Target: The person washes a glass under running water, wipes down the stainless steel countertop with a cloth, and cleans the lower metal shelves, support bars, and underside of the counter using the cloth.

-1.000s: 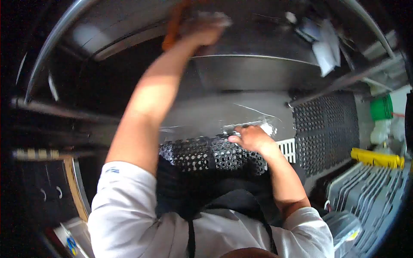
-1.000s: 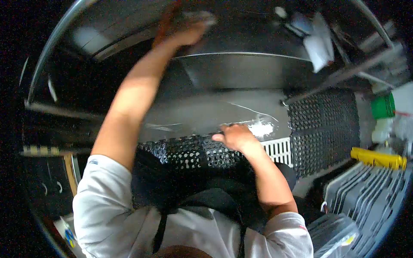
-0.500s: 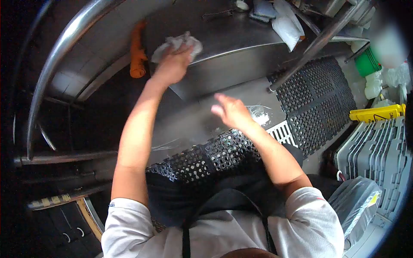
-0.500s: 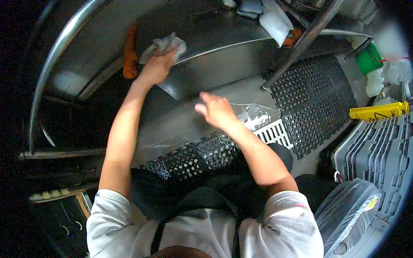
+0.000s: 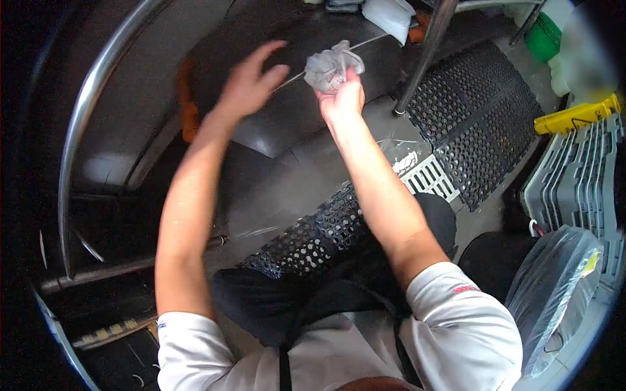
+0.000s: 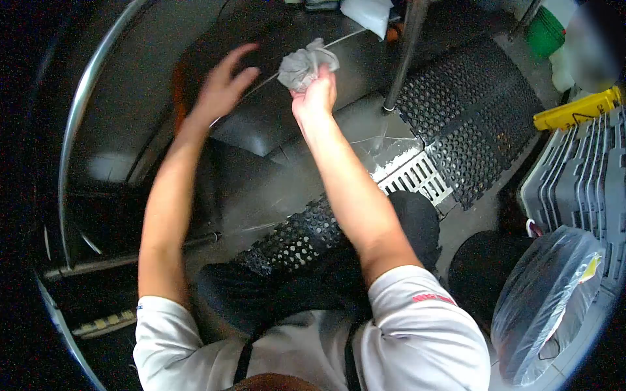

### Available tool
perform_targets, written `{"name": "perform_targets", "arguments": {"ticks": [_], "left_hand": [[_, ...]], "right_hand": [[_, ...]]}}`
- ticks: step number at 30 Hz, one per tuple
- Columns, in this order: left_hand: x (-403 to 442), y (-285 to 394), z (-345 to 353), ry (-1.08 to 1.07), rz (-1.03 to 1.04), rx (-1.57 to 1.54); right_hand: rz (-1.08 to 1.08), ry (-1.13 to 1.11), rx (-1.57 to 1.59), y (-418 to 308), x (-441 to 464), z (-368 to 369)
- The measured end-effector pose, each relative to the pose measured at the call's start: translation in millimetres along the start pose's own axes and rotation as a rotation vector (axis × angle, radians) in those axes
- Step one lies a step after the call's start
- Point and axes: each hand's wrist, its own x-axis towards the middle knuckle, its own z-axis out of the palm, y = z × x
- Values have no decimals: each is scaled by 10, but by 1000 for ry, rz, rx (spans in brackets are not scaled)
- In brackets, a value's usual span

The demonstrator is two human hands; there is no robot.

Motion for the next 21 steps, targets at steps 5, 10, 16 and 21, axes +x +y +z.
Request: {"name": "perform_targets", "arguments": {"ticks": [5,10,16,21], "left_hand": [[-384,-973,-244,-106,-336,428],[-466,-1022,-113,-31,-227,471],[-447,-1104,-119,-57,-108,451],[-434,-1093,-165,-78,20,374]], "right_hand": [[-474,44,8,-220,564,-460],[-1063,130,-1038,75,1202,-467],[-1163,-175,-1227,1446,507,-821],[-1117,-170,-1187,1228,800,-855]]}}
